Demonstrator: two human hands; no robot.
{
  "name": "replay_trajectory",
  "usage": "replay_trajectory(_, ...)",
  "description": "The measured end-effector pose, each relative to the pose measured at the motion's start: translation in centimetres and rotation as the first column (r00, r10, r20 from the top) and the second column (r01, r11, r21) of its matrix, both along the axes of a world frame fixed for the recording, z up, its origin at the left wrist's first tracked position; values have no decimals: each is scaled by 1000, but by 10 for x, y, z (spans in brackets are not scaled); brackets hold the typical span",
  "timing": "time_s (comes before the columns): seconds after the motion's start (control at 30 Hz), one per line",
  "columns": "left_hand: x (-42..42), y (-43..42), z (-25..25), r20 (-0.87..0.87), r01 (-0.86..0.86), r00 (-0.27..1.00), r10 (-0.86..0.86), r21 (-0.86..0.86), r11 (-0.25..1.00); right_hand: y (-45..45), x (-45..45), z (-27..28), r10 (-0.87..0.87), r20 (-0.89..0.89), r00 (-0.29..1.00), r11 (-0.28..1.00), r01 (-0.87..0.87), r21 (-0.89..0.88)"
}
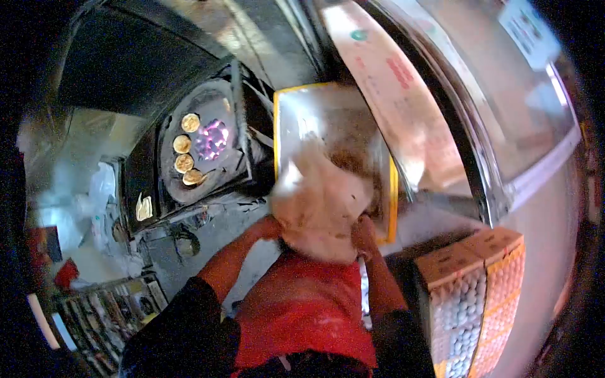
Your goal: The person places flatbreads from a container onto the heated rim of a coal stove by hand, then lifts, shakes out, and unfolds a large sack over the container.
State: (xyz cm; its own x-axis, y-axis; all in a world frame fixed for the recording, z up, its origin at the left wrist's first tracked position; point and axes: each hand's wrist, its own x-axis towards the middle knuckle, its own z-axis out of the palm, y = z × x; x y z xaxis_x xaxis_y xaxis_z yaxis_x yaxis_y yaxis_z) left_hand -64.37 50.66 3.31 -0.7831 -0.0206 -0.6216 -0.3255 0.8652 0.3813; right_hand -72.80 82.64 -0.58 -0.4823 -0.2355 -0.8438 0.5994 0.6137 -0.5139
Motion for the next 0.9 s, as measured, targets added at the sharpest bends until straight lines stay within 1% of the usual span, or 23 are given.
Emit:
replay_trajectory(0.03,-21,-1,2,-36,-16,999,22,148,989,0,2,-7,22,-412,911,1000,-21,7)
replay_trajectory(0.07,-21,-2,11,-43,-38,998,53,294,955,-7,13,-11,41,-730,682,999,-47,12)
replay_trajectory(0.13,10,-5,36,-16,-112,990,138,497,860,-36,0,125,-313,-356,881,934,216,-285)
replay_trajectory(0.17,19,-9,50,-13,-142,984,180,557,818,-31,3,119,-442,-61,895,787,354,-506)
replay_trajectory(0.2,15,-12,65,347,-465,880,325,772,434,-26,12,86,-497,-33,867,731,398,-554)
replay_trajectory(0.23,10,-17,71,681,-693,690,244,720,-49,-22,21,55,-546,-1,838,670,437,-600)
replay_trajectory(0.27,19,-20,63,679,-688,694,241,723,-55,-15,37,41,-93,-406,909,994,63,-87)
replay_trajectory(0.3,33,-22,47,140,-231,960,243,886,402,10,63,-4,5,-514,858,998,32,63)
replay_trajectory(0.33,26,-32,30,-422,288,907,-9,604,743,15,60,-42,117,-620,776,979,16,204)
replay_trajectory(0.37,12,-46,11,-447,295,894,1,592,750,-14,41,-2,-138,-570,810,986,165,-4)
replay_trajectory(0.4,24,-43,-7,-501,337,864,-45,510,791,-38,46,72,-376,-435,818,926,339,-164)
replay_trajectory(0.43,37,-41,-8,-523,355,850,-61,484,800,-54,46,107,-463,-353,813,868,334,-368)
replay_trajectory(0.47,50,-40,-10,-544,371,836,-76,457,808,-63,47,110,-535,-276,798,800,374,-470)
replay_trajectory(0.53,48,-57,9,-304,187,932,199,871,455,-52,52,69,-445,-550,706,894,313,-321)
replay_trajectory(0.57,52,-67,3,-646,436,762,43,561,704,-52,47,68,-625,-383,680,762,422,-492)
replay_trajectory(0.6,55,-77,-3,-858,484,493,-147,130,865,-65,44,105,-492,-500,712,868,362,-339)
replay_trajectory(0.63,62,-83,-8,-884,440,467,-18,215,872,-87,47,151,-435,-538,722,900,365,-238)
replay_trajectory(0.67,70,-86,-19,-878,419,478,-24,204,885,-92,49,170,-410,-537,737,912,349,-216)
replay_trajectory(0.7,83,-88,-33,-834,375,552,-18,229,898,-95,55,175,-471,-545,694,882,371,-289)
replay_trajectory(0.77,109,-85,-69,-737,244,675,-5,217,945,-97,62,186,-425,-604,675,905,338,-259)
replay_trajectory(0.83,118,-81,-41,-775,232,631,-33,149,961,-97,72,198,-420,-611,672,907,331,-259)
replay_trajectory(0.87,110,-87,7,-819,260,571,-58,113,959,-103,74,207,-428,-618,659,903,338,-265)
replay_trajectory(0.9,110,-84,25,-818,260,572,-62,109,959,-106,77,214,-444,-623,644,895,348,-278)
